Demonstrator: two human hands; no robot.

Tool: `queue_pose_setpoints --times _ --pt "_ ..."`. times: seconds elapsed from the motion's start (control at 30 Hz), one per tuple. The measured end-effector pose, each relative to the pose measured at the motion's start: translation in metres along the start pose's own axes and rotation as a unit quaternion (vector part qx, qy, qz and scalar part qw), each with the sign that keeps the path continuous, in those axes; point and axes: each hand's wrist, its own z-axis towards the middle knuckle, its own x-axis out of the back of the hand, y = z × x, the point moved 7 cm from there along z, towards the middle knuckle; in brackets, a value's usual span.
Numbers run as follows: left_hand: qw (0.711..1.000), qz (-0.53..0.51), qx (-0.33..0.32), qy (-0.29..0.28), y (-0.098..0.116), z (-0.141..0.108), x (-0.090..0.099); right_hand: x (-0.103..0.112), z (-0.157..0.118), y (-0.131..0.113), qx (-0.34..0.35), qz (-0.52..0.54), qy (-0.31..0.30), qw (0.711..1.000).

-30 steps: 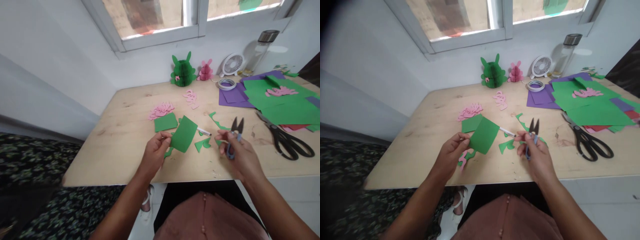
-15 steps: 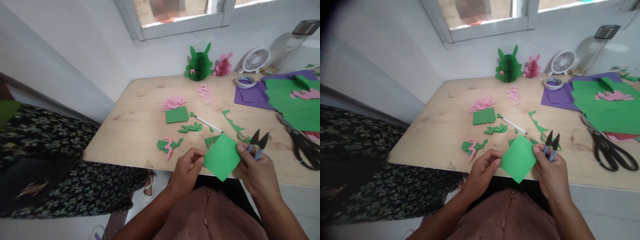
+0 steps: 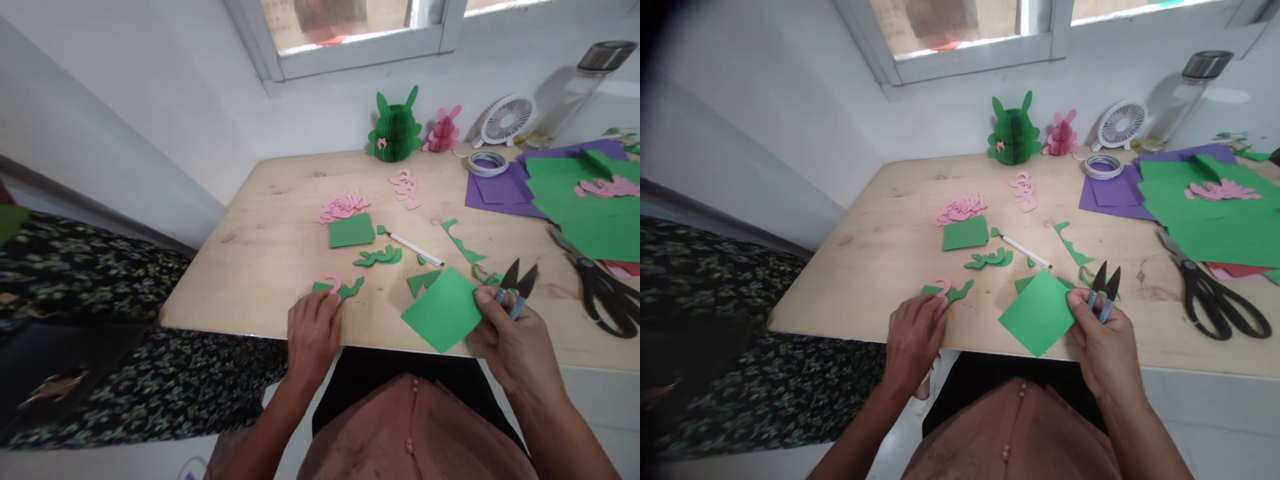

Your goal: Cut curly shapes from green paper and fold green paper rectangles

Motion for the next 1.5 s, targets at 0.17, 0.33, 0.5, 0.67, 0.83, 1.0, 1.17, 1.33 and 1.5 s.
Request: queue_pose_setpoints --times 0.17,0.33,0.5,0.67,0.83,1.0,1.17,1.33,1.5 --pt "1.000 -0.027 0.002 -0.006 -0.013 0.014 -0.009 -0.009 0.003 -0.004 0.015 -0.010 -0.013 1.000" --pt "0.986 -0.163 0.043 -0.003 -0.001 0.028 0.002 -0.022 0.011 -0.013 0.068 -0.104 -0.059 0.990" --pt "0.947 -0.317 0.033 -0.046 0.040 0.059 0.020 -0.053 0.002 -0.044 0.218 -0.301 -0.143 0.917" --pt "0.927 -0.366 -0.004 -0.079 0.068 0.081 0.026 -0.084 -0.020 -0.056 0.286 -0.342 -0.235 0.864" --pt "0.884 -0.448 0.070 -0.112 0.059 0.071 0.014 -0.077 -0.024 -0.041 0.215 -0.311 -0.246 0.892" --pt "0.813 -0.559 0.131 -0.099 0.038 0.051 0.002 -0.050 -0.016 -0.029 0.214 -0.312 -0.229 0.897" --pt "0.891 -0.438 0.040 -0.116 0.027 0.034 -0.008 -0.047 -0.024 -0.019 0.342 -0.364 -0.306 0.811" --pt "0.960 -0.244 -0.124 -0.054 0.043 0.014 -0.003 -0.050 -0.043 -0.004 0.402 -0.446 -0.350 0.719" --pt "0.959 -0.242 -0.144 -0.037 0.046 0.000 0.000 -0.047 -0.036 -0.007 0.328 -0.426 -0.375 0.755"
